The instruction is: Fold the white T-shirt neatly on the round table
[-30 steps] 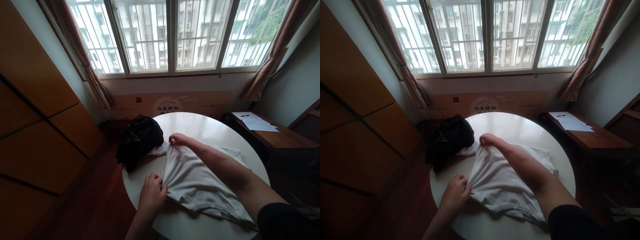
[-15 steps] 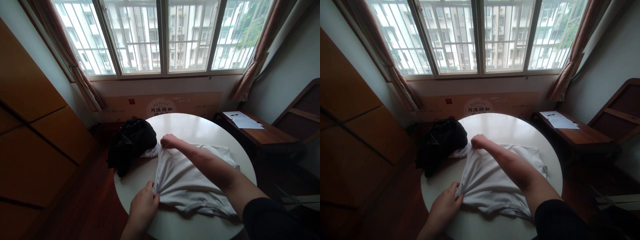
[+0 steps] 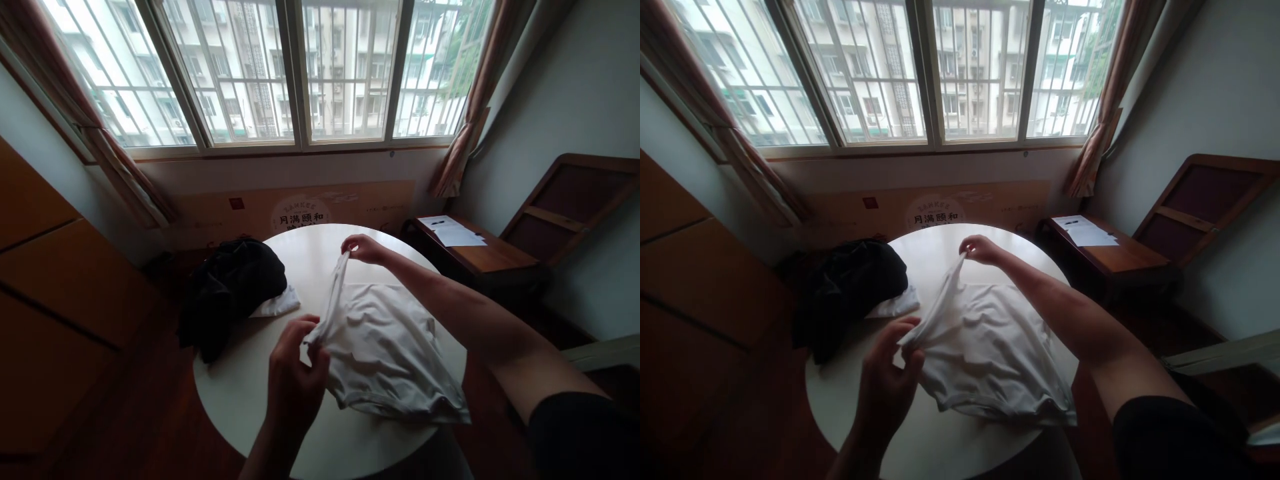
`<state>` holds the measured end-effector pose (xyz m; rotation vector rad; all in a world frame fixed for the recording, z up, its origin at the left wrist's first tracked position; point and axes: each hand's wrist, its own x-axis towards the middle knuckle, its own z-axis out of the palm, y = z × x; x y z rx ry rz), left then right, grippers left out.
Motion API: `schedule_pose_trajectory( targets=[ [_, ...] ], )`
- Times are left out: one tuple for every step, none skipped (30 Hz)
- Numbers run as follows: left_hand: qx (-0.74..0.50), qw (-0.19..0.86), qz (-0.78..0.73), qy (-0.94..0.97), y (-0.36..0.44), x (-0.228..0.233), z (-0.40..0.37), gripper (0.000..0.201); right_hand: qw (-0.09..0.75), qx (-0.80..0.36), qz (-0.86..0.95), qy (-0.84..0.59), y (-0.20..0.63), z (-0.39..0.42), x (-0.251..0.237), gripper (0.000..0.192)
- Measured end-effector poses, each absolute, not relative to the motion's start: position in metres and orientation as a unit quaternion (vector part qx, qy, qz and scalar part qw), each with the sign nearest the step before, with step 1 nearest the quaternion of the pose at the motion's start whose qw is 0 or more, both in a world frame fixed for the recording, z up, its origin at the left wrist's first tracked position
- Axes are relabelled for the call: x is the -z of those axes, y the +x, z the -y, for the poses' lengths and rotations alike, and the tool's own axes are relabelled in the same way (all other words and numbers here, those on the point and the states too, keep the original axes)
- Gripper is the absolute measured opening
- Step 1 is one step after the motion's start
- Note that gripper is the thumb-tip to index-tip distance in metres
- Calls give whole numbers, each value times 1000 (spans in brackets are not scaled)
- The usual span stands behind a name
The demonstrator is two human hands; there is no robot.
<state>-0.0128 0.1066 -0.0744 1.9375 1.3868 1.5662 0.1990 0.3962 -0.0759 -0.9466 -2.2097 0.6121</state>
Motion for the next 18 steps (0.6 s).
schedule_pose_trajectory(
  targets=[
    [-556,150,-443,688,4,74,-107,21,338,-242,835,-361,216,-394,76,13],
    [-558,160,-407,705,22,75,-107,25,349,-249,827,-364,234,-390,77,13],
    [-554,175,-374,723,41,78,-106,28,359,-254,819,-368,251,-386,79,15],
    [-542,193,-342,743,59,84,-106,31,367,-259,812,-373,269,-381,82,17],
    [-521,210,-315,765,77,92,-105,31,374,-262,805,-380,286,-376,87,20],
    [-495,224,-293,787,95,102,-105,31,379,-263,798,-388,302,-369,93,21],
    [-463,226,-279,810,112,114,-105,28,382,-264,792,-398,318,-363,100,22],
    [-431,215,-275,833,127,128,-105,23,382,-264,786,-408,332,-356,108,22],
    [-390,200,-281,854,140,142,-106,19,380,-262,781,-421,345,-350,118,21],
    [-343,184,-290,874,151,155,-107,17,376,-259,776,-436,356,-344,128,20],
    [-293,174,-302,890,160,167,-107,17,369,-255,771,-451,365,-338,139,20],
    [-243,166,-317,901,167,177,-106,17,361,-251,768,-466,373,-333,150,19],
    [-198,159,-332,908,170,182,-105,18,350,-247,765,-480,380,-329,160,19],
    [-160,151,-343,913,171,184,-102,17,338,-244,765,-491,387,-326,168,20],
    [-129,145,-346,918,170,181,-98,16,327,-240,766,-499,392,-323,174,23],
    [-108,145,-338,923,166,175,-95,16,319,-235,766,-506,398,-322,178,28],
    [-96,154,-324,929,161,165,-92,18,317,-226,765,-512,402,-320,179,35],
    [-91,168,-304,933,155,153,-91,21,324,-214,762,-519,405,-319,177,42]
  ],
)
